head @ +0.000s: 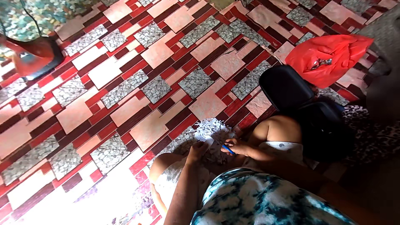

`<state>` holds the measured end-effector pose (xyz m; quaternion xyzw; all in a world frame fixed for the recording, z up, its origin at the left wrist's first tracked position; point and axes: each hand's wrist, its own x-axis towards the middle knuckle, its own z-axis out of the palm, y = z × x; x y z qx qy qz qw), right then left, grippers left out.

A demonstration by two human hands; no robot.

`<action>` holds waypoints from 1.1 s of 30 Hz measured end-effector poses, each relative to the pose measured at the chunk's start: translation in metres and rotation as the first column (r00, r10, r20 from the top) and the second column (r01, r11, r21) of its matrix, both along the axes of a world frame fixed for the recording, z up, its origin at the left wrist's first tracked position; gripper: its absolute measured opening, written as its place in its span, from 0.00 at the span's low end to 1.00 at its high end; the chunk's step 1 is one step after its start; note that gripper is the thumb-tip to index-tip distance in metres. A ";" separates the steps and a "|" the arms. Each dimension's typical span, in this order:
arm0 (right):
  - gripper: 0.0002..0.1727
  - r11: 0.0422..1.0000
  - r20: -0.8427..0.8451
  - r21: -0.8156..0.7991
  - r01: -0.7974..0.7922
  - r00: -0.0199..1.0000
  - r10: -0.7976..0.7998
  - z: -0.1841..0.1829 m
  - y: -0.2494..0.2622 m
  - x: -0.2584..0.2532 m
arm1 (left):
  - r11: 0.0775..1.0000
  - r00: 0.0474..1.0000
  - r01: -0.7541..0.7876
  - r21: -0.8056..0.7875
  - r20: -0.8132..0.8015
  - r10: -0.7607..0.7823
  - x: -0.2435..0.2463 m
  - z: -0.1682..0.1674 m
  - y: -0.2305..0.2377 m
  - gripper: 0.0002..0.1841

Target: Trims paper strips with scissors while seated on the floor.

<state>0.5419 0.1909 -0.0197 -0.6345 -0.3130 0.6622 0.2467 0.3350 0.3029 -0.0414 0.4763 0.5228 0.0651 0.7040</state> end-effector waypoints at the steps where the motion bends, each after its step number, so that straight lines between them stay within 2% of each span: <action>1: 0.17 1.000 0.001 0.017 -0.005 1.000 0.005 -0.001 -0.001 0.000 | 1.000 1.000 0.008 -0.002 0.005 -0.008 0.000 0.000 0.000 0.07; 5: 0.22 0.997 0.022 0.076 -0.031 0.999 0.029 -0.006 -0.003 0.001 | 0.999 0.999 0.035 -0.009 0.007 -0.035 0.000 0.000 0.000 0.07; 10: 0.17 0.988 0.071 0.144 -0.053 0.997 0.043 -0.008 -0.003 0.002 | 0.999 0.999 0.032 -0.002 0.008 -0.032 0.000 0.001 0.001 0.07; 14: 0.18 0.997 0.012 0.071 0.032 0.999 -0.033 -0.007 -0.001 0.001 | 1.000 1.000 0.024 -0.014 0.013 -0.024 0.000 0.000 0.001 0.07; 17: 0.18 1.000 -0.003 -0.007 0.019 1.000 -0.019 -0.001 0.000 0.000 | 1.000 1.000 0.021 -0.013 0.010 -0.021 0.001 -0.001 0.002 0.07; 22: 0.22 0.999 0.003 0.037 -0.036 0.999 0.036 -0.006 -0.001 0.001 | 1.000 1.000 0.011 -0.023 0.013 -0.010 0.001 0.001 0.000 0.07; 27: 0.20 0.998 0.007 0.041 -0.043 0.999 0.043 -0.005 -0.001 0.001 | 1.000 1.000 -0.014 -0.017 0.007 0.014 0.002 0.000 0.001 0.07; 33: 0.22 0.998 0.005 0.046 -0.035 0.999 0.035 -0.006 -0.001 0.000 | 0.998 0.998 0.057 0.027 0.010 -0.057 0.001 -0.003 0.000 0.07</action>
